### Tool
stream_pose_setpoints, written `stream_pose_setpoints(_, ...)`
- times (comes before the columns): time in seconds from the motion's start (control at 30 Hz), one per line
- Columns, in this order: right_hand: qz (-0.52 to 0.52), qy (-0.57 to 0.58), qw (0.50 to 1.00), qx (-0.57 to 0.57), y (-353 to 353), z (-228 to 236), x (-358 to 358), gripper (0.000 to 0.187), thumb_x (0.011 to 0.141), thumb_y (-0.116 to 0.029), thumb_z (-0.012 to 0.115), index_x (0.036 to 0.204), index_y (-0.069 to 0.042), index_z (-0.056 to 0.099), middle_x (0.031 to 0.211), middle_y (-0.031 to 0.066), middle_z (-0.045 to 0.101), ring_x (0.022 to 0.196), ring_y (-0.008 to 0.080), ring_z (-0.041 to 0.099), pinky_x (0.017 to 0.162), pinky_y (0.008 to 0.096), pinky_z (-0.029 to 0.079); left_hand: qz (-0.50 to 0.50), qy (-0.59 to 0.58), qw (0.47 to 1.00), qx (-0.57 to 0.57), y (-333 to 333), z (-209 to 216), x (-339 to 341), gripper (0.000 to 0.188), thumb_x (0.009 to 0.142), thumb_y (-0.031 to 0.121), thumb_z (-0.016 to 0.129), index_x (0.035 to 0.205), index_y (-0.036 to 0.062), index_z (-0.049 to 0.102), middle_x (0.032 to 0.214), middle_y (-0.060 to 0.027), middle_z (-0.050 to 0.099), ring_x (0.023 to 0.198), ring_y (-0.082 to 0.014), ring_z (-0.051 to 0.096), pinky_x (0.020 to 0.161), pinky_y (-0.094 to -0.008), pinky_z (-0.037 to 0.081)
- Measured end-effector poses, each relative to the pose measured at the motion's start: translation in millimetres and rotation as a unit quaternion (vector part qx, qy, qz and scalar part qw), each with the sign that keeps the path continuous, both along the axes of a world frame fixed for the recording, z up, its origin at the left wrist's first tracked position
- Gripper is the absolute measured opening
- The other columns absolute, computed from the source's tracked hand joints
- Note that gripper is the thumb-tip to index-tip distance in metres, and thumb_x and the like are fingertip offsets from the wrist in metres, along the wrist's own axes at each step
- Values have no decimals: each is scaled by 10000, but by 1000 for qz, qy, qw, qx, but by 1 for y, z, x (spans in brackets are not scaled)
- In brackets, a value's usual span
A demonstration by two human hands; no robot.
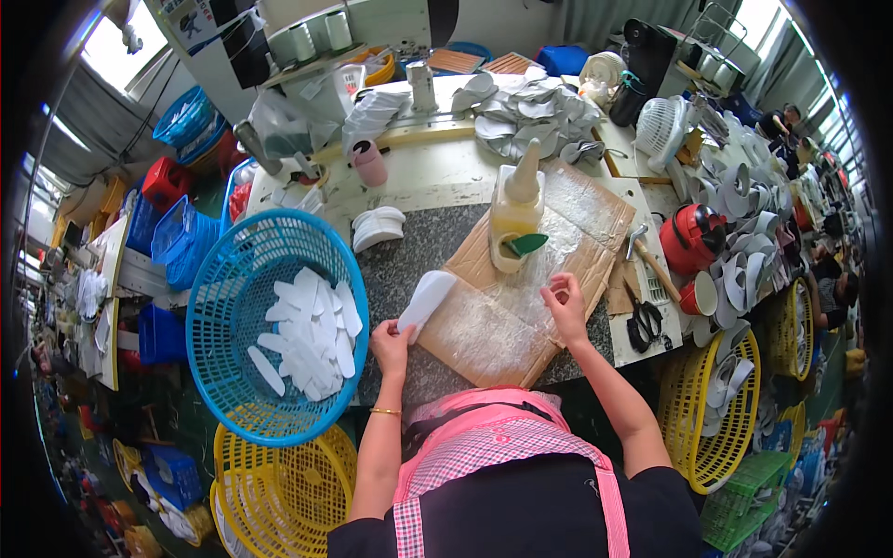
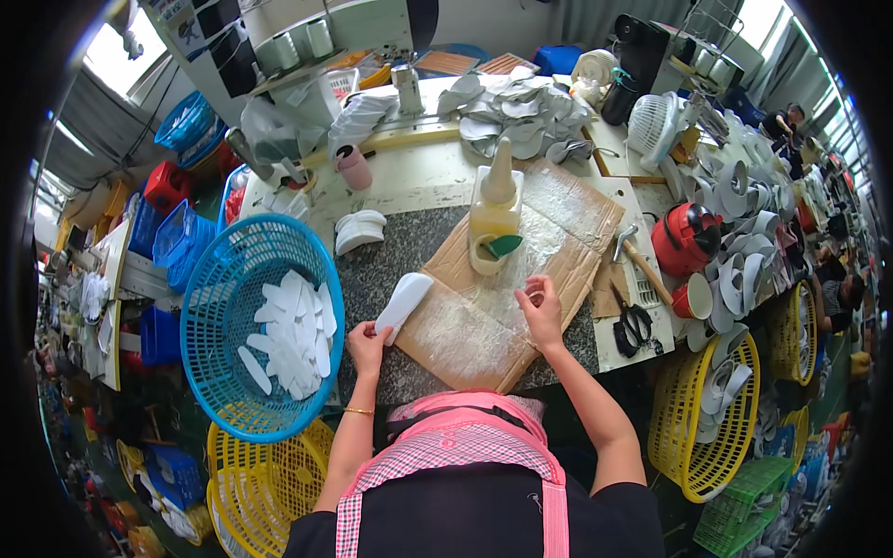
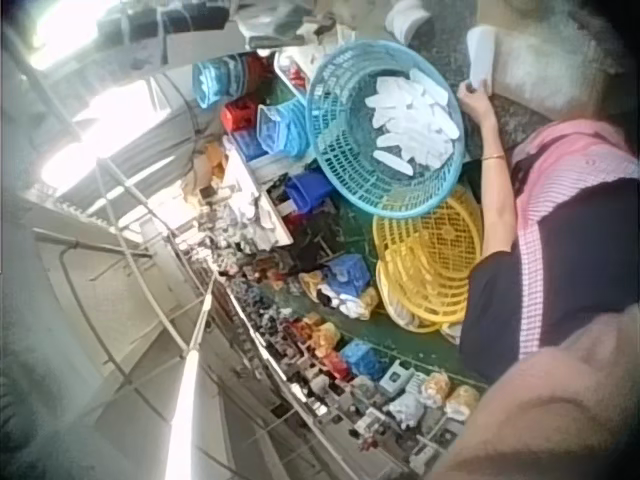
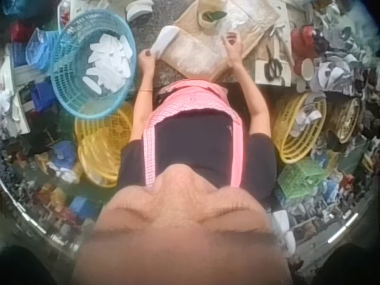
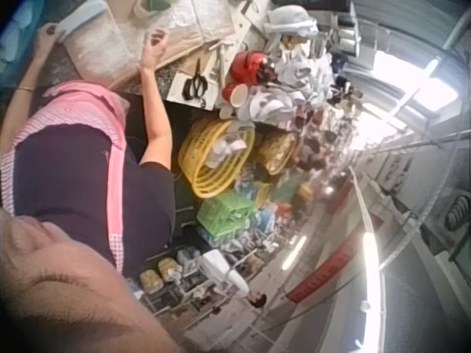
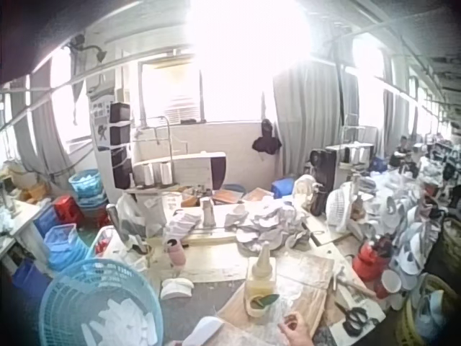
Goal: The person applies adhesive to a shoe insole with a scraper.
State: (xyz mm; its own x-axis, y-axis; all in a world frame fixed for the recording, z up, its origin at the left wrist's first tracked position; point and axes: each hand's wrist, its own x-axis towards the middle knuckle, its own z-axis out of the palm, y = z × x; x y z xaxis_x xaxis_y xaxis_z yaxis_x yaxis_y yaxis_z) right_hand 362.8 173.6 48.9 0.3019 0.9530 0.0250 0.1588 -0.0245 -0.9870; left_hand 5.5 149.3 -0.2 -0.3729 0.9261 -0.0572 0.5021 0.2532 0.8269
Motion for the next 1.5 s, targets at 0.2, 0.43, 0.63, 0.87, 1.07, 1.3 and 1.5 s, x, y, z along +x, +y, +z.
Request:
stream_pose_setpoints(0.2, -34, -167, 985, 33, 74, 32, -18, 353, 886, -123, 742, 1202, -14, 630, 906, 76, 633, 758, 187, 652, 658, 311, 523, 60, -68, 995, 42, 0, -1, -6, 274, 846, 125, 771, 1059, -40, 720, 882, -85, 652, 826, -180, 643, 745, -297, 511)
stream_pose_setpoints(0.43, 133, -427, 856, 260, 58, 32, -10, 274, 827, -27, 674, 1099, -50, 701, 950, 115, 665, 825, 328, 645, 736, 431, 500, 123, -190, 973, 32, -11, -21, -16, 223, 890, 115, 750, 1062, -22, 714, 836, -15, 681, 716, -92, 597, 666, -249, 499)
stream_pose_setpoints(0.63, 78, -296, 939, 153, 50, 34, -7, 143, 892, -33, 672, 1034, -31, 695, 887, 80, 681, 762, 234, 670, 630, 348, 496, 59, -158, 982, -80, -10, 0, -13, 260, 871, 122, 768, 1073, -36, 726, 795, -12, 691, 675, -69, 580, 618, -228, 468)
stream_pose_setpoints(0.87, -150, 55, 986, -52, 17, -25, 8, 311, 1028, -223, 586, 825, 11, 614, 737, 78, 670, 687, 107, 672, 630, 257, 535, 75, -236, 969, 9, -34, 11, 6, 159, 912, 140, 744, 958, -10, 714, 811, -8, 685, 642, -56, 574, 597, -209, 464)
stream_pose_setpoints(1.07, -146, 50, 988, 22, -44, 8, -39, 225, 1016, -195, 600, 935, 10, 649, 806, 79, 675, 684, 146, 669, 641, 290, 538, -81, -316, 934, -144, -44, 21, 72, 172, 911, 110, 734, 991, -36, 692, 815, -65, 715, 673, -103, 670, 624, -208, 539)
stream_pose_setpoints(1.3, 106, -307, 942, 85, -64, -7, -41, 166, 911, -62, 660, 1076, -47, 653, 888, 170, 608, 766, 402, 617, 663, 455, 505, -18, -428, 887, -174, -52, 15, 81, 422, 939, 23, 628, 1299, -43, 418, 948, -214, 696, 802, -231, 732, 709, -311, 617)
stream_pose_setpoints(1.5, 142, -306, 935, 110, -82, 6, -59, 254, 907, -58, 653, 1161, -47, 651, 895, 168, 610, 779, 379, 647, 652, 440, 521, 44, -450, 859, -241, -54, 28, 76, 378, 939, 3, 453, 1294, 7, 323, 1112, -287, 658, 897, -326, 727, 785, -362, 627)
